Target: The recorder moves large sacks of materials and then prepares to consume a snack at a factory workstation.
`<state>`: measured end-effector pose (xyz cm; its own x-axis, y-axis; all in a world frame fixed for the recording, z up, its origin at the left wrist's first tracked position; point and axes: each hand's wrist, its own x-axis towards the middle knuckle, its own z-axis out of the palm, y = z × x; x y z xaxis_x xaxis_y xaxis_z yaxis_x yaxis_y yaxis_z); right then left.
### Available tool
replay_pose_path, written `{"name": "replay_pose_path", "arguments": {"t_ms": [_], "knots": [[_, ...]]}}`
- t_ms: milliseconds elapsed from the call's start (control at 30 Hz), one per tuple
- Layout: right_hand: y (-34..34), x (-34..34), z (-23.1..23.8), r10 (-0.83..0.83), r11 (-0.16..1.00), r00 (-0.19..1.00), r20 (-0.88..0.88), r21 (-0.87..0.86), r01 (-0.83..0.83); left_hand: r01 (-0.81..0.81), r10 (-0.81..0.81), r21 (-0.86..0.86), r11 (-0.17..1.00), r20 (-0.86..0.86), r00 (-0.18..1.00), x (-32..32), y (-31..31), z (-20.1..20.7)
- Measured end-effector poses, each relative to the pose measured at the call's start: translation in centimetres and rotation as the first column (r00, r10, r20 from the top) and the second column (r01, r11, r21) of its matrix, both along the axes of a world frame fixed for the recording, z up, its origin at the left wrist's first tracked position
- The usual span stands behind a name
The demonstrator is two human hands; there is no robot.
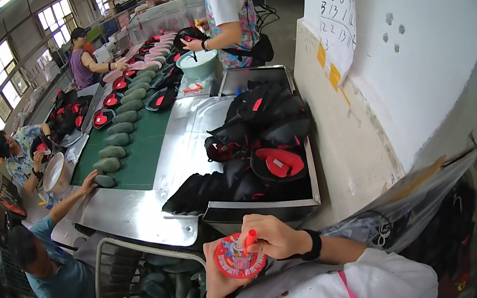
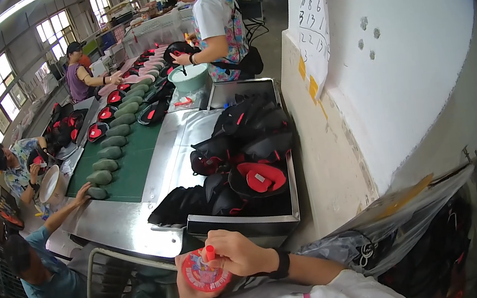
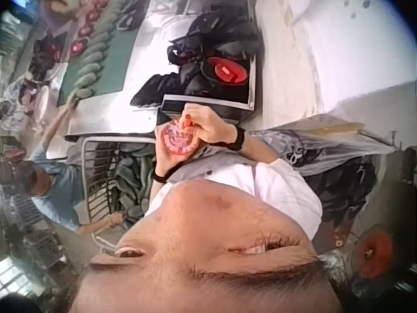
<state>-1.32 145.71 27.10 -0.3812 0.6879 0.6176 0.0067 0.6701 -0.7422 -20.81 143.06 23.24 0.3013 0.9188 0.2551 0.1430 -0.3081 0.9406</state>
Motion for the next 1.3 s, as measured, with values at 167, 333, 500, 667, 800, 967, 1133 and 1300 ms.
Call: {"name": "replay_pose_path", "arguments": {"t_ms": [167,333,500,667,800,967,1133,1300], "knots": [[0.0,-0.3,-0.1,-0.058,0.995,0.992,0.109,0.087,0.049,0.028,-0.022,0.061,0.998,-0.102,0.995,-0.3,-0.4,-0.6],[0.1,-0.2,0.0,-0.026,0.991,0.989,0.146,0.131,0.007,0.009,0.002,0.085,0.996,-0.128,0.992,-0.6,-0.5,-0.4],[0.1,-0.9,-0.3,-0.073,0.978,0.980,0.183,0.206,0.035,0.003,0.022,0.139,0.990,-0.181,0.983,-0.6,-0.4,0.3],[-0.1,-1.6,-0.7,-0.088,0.959,0.990,0.113,0.277,0.054,-0.033,0.045,0.090,0.995,-0.136,0.990,-1.1,-0.4,0.0],[0.0,-1.3,-1.0,-0.008,0.986,0.995,0.100,0.164,-0.009,-0.035,0.056,0.134,0.990,-0.152,0.987,-1.5,-0.4,-0.3],[-0.1,-1.3,-1.2,0.058,0.998,0.997,0.057,0.030,-0.059,-0.021,0.021,0.002,1.000,0.023,1.000,-1.6,-0.8,-1.6],[-0.3,-1.4,-1.0,0.024,1.000,0.999,0.027,-0.006,-0.024,-0.006,0.017,0.082,0.997,-0.134,0.991,-1.7,-0.6,-0.9],[-0.6,-1.4,-1.4,0.006,0.998,1.000,0.011,-0.059,-0.005,-0.016,0.033,0.101,0.995,-0.166,0.986,-1.8,-0.8,-0.6]]}}
